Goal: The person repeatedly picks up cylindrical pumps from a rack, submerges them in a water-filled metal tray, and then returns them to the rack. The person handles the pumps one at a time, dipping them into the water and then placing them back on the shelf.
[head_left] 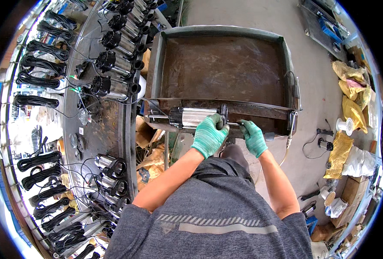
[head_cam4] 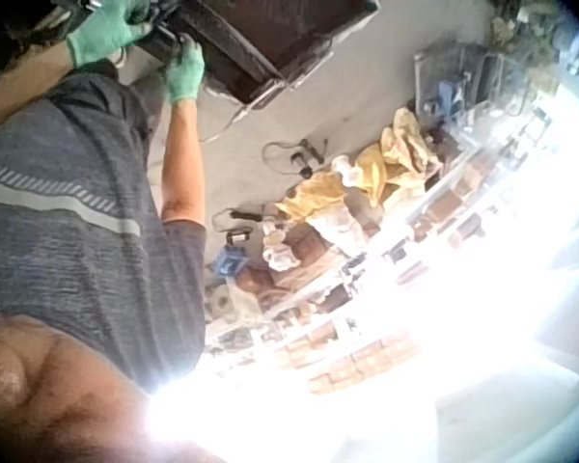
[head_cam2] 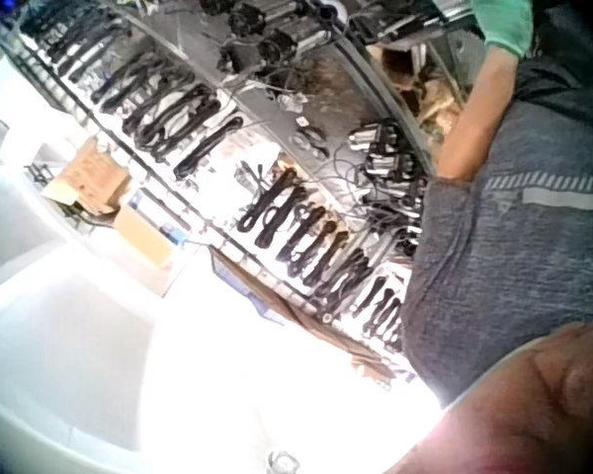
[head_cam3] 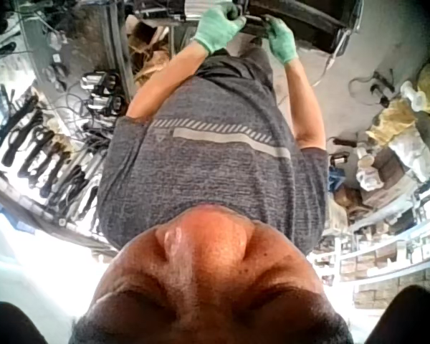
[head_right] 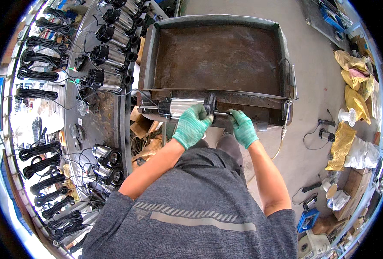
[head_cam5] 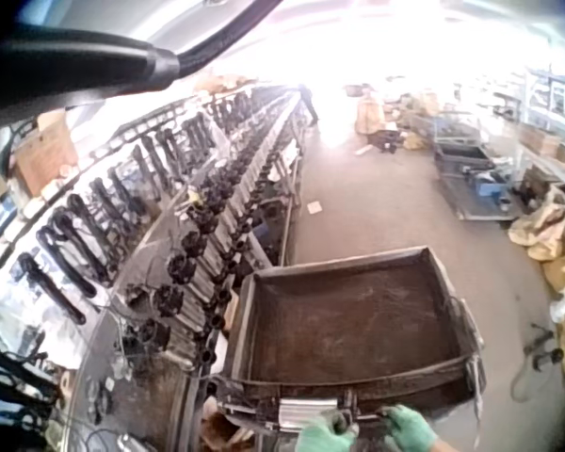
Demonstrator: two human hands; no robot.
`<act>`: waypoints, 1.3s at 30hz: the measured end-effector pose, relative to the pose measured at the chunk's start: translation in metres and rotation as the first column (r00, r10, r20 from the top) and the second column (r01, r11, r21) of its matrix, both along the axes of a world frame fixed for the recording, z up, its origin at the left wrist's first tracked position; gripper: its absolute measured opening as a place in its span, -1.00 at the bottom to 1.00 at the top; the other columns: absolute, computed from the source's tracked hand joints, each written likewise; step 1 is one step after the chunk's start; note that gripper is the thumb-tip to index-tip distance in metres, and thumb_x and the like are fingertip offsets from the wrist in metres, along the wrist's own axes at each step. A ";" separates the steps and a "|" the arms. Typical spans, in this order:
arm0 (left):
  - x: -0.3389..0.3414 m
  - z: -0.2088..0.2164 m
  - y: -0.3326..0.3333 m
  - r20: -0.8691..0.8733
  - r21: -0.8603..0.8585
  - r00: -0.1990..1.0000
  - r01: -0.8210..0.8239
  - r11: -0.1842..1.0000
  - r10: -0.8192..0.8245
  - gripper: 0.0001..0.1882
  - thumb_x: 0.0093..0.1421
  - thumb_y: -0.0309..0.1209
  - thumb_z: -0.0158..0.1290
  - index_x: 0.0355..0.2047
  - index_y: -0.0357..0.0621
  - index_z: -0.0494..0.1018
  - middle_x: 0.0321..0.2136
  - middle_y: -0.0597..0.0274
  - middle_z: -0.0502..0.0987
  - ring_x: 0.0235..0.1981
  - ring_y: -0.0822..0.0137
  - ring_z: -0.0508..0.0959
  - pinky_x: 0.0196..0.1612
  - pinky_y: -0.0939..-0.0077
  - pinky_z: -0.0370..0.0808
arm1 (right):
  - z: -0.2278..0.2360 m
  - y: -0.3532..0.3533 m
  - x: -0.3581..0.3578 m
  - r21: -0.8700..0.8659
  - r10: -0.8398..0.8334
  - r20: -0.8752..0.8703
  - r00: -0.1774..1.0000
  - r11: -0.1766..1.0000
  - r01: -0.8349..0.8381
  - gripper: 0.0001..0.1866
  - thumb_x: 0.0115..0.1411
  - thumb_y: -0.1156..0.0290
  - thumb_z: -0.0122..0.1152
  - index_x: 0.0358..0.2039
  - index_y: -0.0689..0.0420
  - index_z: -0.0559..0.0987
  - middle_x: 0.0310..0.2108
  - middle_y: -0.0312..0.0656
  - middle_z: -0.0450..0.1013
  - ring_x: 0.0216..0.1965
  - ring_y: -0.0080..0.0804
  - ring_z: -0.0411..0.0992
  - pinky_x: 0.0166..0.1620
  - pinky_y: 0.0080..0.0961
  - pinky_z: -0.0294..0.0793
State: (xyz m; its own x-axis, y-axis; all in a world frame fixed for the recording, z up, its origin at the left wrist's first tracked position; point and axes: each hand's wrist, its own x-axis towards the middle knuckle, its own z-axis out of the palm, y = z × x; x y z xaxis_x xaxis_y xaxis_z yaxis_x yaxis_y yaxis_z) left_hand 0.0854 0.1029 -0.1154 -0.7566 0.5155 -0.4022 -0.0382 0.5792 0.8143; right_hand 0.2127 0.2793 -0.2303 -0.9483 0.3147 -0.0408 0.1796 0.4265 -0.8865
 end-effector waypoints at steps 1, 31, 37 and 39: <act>0.002 0.004 0.000 -0.044 -0.004 0.999 0.021 1.000 -0.021 -0.77 0.24 -0.40 0.27 -0.40 -0.24 0.45 -0.56 0.30 0.47 -0.54 0.48 0.39 -0.45 0.46 0.41 | 0.001 0.002 0.002 -0.009 0.011 0.010 1.000 1.000 -0.011 -0.69 0.32 0.58 0.09 0.05 0.16 0.58 -0.14 0.11 0.53 -0.13 0.15 0.52 -0.08 -0.16 0.52; -0.250 -0.035 -0.312 -0.074 -0.746 0.905 0.229 0.626 -0.419 -0.41 0.30 -0.19 0.11 0.32 -0.02 0.35 0.10 -0.08 0.57 0.11 -0.08 0.56 0.17 0.06 0.48 | 0.091 -0.100 -0.114 0.602 -0.177 0.000 0.984 0.786 0.141 -0.79 0.14 0.33 0.31 -0.25 0.15 0.65 -0.17 0.02 0.55 -0.09 0.10 0.46 0.03 -0.06 0.47; -0.206 -0.064 -0.278 -0.021 0.063 0.980 0.198 0.978 -0.197 -0.51 0.34 -0.28 0.17 0.22 -0.21 0.43 0.12 -0.13 0.55 0.13 -0.09 0.55 0.18 0.21 0.48 | 0.107 -0.100 -0.135 0.637 -0.188 0.209 0.959 0.771 0.013 -0.77 0.11 0.28 0.33 -0.25 0.10 0.68 -0.20 -0.01 0.56 -0.11 0.09 0.48 0.06 -0.09 0.46; -0.203 -0.104 -0.272 -0.158 -0.067 0.947 0.272 0.960 -0.280 -0.47 0.43 -0.08 0.03 0.15 -0.30 0.48 0.06 -0.22 0.57 0.09 -0.14 0.56 0.16 0.19 0.48 | 0.101 -0.096 -0.136 0.662 -0.166 0.183 0.969 0.749 0.003 -0.81 0.12 0.27 0.31 -0.32 0.09 0.67 -0.24 -0.01 0.55 -0.13 0.05 0.50 0.06 -0.12 0.45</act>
